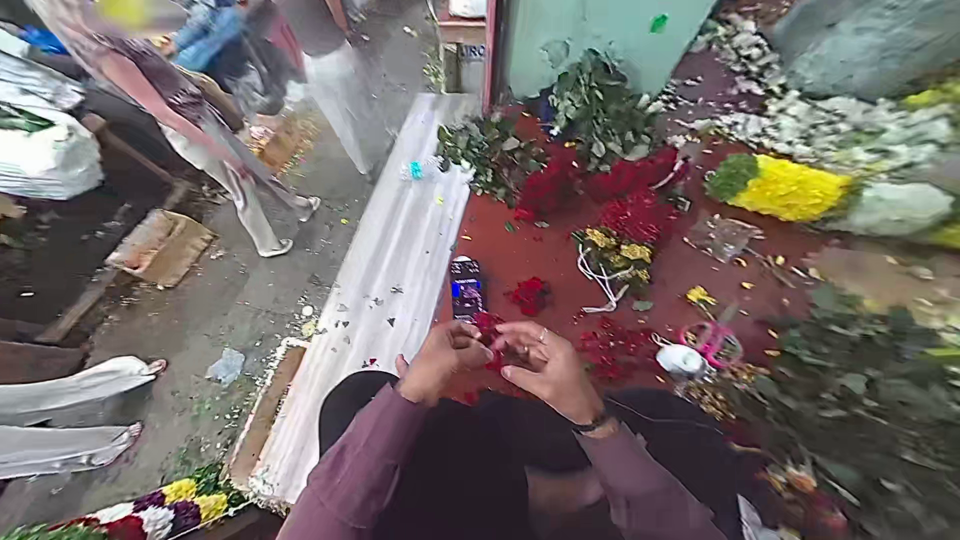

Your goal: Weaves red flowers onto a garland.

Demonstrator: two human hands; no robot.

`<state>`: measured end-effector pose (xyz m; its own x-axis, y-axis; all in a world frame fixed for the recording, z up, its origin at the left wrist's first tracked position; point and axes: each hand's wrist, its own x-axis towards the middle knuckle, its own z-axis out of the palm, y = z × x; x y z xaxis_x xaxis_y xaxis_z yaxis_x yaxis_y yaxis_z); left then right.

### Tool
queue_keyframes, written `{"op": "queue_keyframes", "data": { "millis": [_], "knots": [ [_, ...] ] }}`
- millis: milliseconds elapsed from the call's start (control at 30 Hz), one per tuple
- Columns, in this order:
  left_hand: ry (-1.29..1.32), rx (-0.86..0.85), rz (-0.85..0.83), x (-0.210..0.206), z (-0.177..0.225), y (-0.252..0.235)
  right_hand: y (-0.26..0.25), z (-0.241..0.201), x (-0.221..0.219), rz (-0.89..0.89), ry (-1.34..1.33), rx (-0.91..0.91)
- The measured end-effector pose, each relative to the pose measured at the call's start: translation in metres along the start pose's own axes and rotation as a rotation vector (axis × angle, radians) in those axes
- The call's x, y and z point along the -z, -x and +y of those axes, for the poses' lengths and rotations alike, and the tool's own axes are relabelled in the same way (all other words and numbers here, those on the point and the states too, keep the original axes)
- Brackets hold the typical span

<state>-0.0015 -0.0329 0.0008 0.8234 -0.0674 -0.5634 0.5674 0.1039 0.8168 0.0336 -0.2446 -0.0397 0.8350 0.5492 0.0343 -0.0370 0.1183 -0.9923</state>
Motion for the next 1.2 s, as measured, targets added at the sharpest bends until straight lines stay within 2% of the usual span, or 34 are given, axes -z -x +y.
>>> {"op": "queue_keyframes", "data": {
  "millis": [67,267,500,733,900,1200],
  "knots": [
    [0.057,0.026,0.027,0.002,0.0,-0.004,-0.001,0.005,0.0,-0.011,-0.008,0.025],
    [0.002,-0.017,0.083,-0.001,-0.003,-0.005,0.001,0.012,-0.015,0.167,-0.001,0.024],
    [-0.08,-0.037,0.064,0.001,-0.002,-0.004,0.001,0.014,-0.015,0.213,-0.202,-0.058],
    [-0.164,-0.09,0.045,0.0,-0.008,-0.004,0.0,0.006,-0.018,0.457,-0.372,-0.132],
    [-0.247,-0.135,-0.014,-0.004,-0.012,-0.003,0.0,0.017,-0.03,0.561,-0.291,-0.206],
    [-0.336,-0.156,0.064,-0.003,-0.017,-0.007,0.003,0.026,-0.042,0.547,-0.159,-0.103]
  ]
}}
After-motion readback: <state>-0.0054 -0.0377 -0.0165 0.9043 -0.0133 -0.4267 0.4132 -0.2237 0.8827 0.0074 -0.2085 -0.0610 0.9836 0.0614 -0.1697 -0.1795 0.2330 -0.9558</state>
